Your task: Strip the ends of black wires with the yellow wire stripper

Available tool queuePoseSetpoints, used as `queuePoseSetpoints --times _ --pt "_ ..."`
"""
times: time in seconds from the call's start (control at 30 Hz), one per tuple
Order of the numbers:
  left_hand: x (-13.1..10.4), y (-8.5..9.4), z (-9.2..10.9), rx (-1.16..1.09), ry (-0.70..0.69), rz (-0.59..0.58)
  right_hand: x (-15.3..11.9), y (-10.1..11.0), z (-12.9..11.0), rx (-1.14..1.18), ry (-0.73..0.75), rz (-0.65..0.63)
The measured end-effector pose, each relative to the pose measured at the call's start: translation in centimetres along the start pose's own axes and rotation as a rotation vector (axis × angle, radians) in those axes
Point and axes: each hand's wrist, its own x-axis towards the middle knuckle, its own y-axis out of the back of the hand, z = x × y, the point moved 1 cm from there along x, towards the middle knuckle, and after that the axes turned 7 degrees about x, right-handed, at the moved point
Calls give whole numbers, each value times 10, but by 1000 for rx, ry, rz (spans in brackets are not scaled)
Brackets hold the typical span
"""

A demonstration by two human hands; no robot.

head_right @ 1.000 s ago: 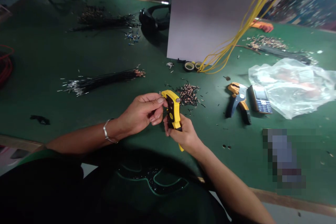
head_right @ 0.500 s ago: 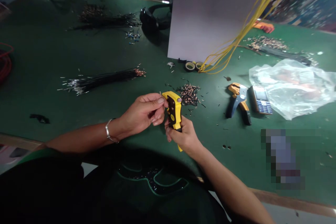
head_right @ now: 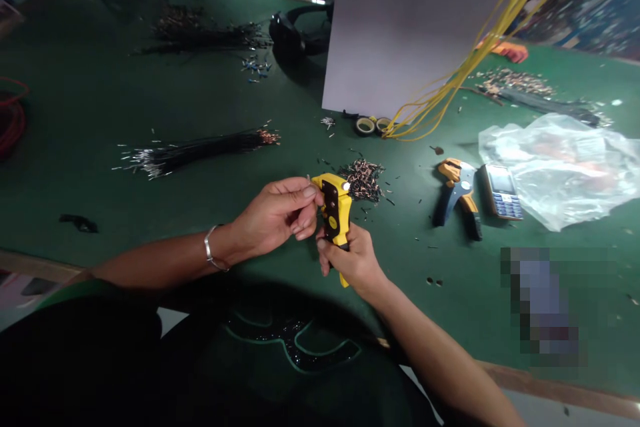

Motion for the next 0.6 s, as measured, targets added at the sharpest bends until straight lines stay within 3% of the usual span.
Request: queuePoseSetpoints --times 0.3,0.6 --pt "2 0 0 18 -24 7 0 -1 1 -127 -14 114" --pt "2 2 0 3 -19 -3 1 4 11 -285 89 136"
